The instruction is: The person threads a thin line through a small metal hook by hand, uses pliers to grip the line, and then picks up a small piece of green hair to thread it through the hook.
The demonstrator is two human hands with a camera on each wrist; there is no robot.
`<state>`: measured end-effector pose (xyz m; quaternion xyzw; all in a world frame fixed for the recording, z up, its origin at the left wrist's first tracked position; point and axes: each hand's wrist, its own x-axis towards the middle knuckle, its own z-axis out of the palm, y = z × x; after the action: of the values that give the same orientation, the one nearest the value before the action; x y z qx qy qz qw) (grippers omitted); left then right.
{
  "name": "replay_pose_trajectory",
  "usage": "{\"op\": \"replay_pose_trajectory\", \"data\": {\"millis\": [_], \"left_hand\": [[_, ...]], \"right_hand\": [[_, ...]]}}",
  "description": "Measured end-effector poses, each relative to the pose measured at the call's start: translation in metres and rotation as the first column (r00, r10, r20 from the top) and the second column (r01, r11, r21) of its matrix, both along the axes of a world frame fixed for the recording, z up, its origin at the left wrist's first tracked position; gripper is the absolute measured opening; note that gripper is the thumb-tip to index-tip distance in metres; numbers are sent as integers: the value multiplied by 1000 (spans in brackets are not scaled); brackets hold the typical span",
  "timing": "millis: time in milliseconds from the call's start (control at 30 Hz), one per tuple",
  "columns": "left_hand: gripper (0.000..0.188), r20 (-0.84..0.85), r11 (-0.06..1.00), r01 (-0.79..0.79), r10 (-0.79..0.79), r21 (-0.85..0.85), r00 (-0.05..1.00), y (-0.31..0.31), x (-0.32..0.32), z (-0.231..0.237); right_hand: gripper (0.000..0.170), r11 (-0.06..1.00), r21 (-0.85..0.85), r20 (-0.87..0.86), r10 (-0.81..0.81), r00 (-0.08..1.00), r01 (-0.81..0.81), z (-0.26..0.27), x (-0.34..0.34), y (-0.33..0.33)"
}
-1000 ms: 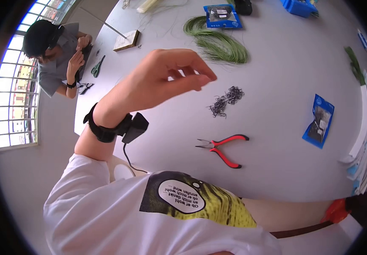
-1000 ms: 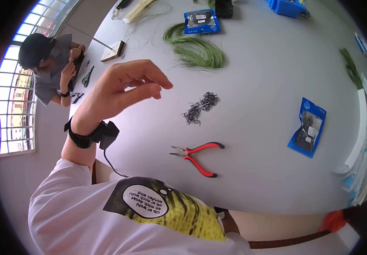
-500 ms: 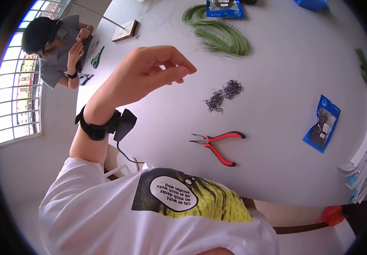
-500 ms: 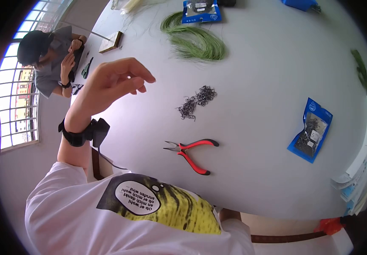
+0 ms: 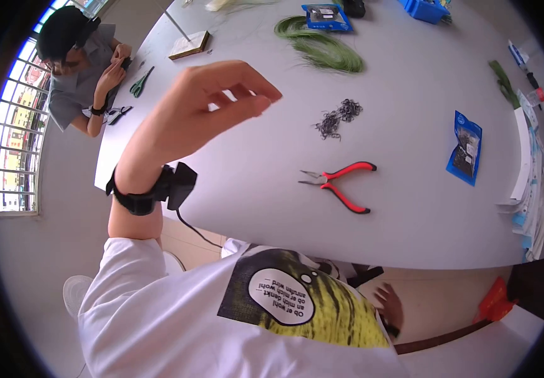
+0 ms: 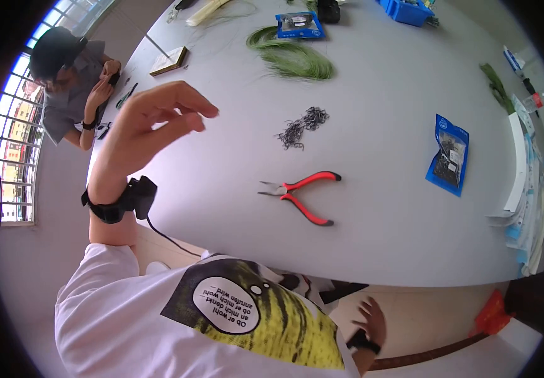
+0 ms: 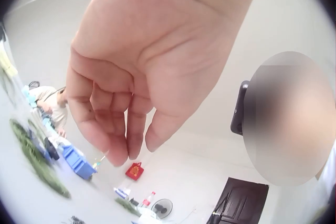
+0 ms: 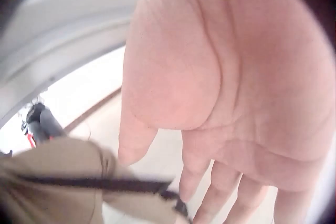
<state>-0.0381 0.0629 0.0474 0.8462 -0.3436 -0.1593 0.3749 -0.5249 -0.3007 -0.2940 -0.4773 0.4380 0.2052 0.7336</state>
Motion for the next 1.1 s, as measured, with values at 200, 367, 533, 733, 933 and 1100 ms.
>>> {"op": "replay_pose_trajectory", "data": {"millis": [200,367,533,733,933,1100], "left_hand": [[15,118,969,-216,229,-119,966,76,-34,26],[17,93,907,-413,419,-79,903,152,-62,41],[22,188,793,-607,588,60,787,203,-106,75],[26,315,727,-666,601,168,735,215,-123,104],[27,313,707,-671,600,223,736,208,-115,119],[30,289,670,-711,652,214,701,232,-129,117]], "right_hand": [[67,624,-715,44,-409,911,315,289,7,-15],[56,358,-897,192,-210,959,258,394,63,-13],[60,319,-935,-35,346,937,-153,464,121,-32],[73,185,-959,13,787,616,-216,532,232,-52],[68,197,-927,55,914,402,-319,544,350,-33],[61,84,-792,-188,909,371,-605,540,330,-17]]}}
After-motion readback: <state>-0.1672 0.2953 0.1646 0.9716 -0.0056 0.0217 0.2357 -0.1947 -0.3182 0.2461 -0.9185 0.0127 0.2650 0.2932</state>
